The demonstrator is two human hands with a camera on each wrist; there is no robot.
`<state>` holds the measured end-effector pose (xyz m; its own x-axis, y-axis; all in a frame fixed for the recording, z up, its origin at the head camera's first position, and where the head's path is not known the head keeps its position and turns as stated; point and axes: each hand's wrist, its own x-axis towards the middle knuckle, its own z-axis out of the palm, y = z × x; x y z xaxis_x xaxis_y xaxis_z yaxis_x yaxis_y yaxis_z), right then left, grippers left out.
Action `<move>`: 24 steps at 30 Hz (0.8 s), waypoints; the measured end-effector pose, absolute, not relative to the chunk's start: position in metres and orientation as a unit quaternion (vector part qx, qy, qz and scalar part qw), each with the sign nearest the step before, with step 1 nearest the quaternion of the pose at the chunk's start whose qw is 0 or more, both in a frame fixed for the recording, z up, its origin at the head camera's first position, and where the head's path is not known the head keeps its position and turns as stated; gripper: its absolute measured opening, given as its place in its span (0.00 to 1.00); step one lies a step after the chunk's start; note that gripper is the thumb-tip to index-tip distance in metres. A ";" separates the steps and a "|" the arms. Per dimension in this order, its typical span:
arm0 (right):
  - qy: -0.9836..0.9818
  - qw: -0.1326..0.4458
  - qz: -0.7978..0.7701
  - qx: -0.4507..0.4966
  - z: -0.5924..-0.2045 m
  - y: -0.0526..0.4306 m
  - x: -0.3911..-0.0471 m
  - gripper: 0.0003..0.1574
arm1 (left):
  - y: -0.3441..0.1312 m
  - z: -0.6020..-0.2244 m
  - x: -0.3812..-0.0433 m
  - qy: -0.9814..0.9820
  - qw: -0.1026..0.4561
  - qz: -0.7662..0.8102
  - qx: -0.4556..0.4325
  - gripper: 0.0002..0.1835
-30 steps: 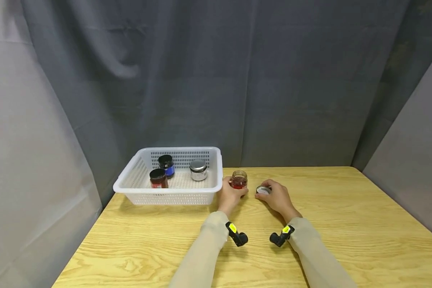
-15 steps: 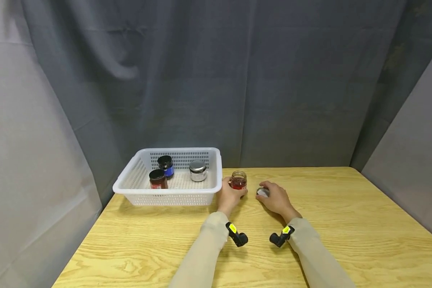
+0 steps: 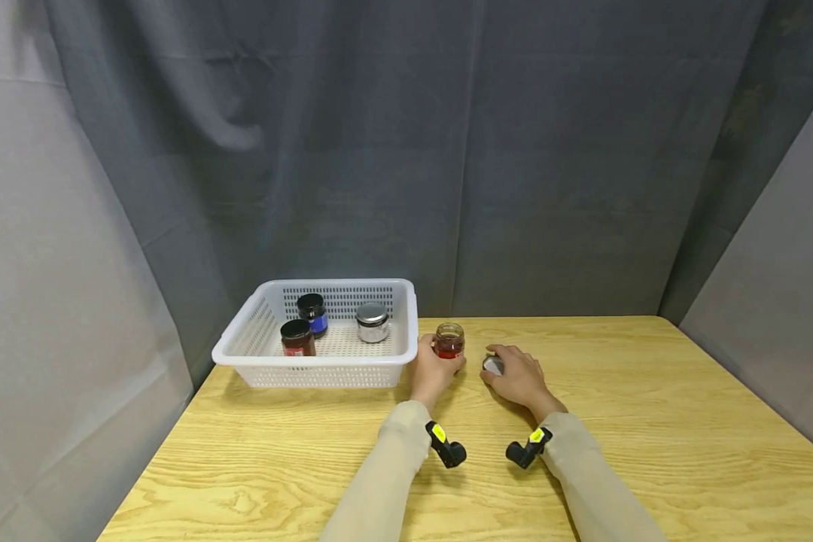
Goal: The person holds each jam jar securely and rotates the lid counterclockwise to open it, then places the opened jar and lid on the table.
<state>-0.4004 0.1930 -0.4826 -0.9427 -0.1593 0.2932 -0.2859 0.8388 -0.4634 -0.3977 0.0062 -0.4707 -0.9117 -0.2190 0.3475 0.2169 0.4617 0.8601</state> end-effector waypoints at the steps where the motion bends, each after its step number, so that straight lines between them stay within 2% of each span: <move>1: -0.951 0.122 0.259 0.117 -0.483 0.193 -0.401 0.36 | 0.007 -0.471 -0.398 -0.829 0.211 -0.518 0.000 0.29; 24: -0.944 0.106 0.286 0.123 -0.475 0.198 -0.399 0.39 | 0.008 -0.472 -0.397 -0.823 0.197 -0.533 0.008 0.31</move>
<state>-0.3991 0.1982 -0.4752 -0.9472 -0.1723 0.2706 -0.2935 0.8056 -0.5147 -0.3967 0.0081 -0.4716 -0.9223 -0.2238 0.3150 0.1961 0.4314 0.8806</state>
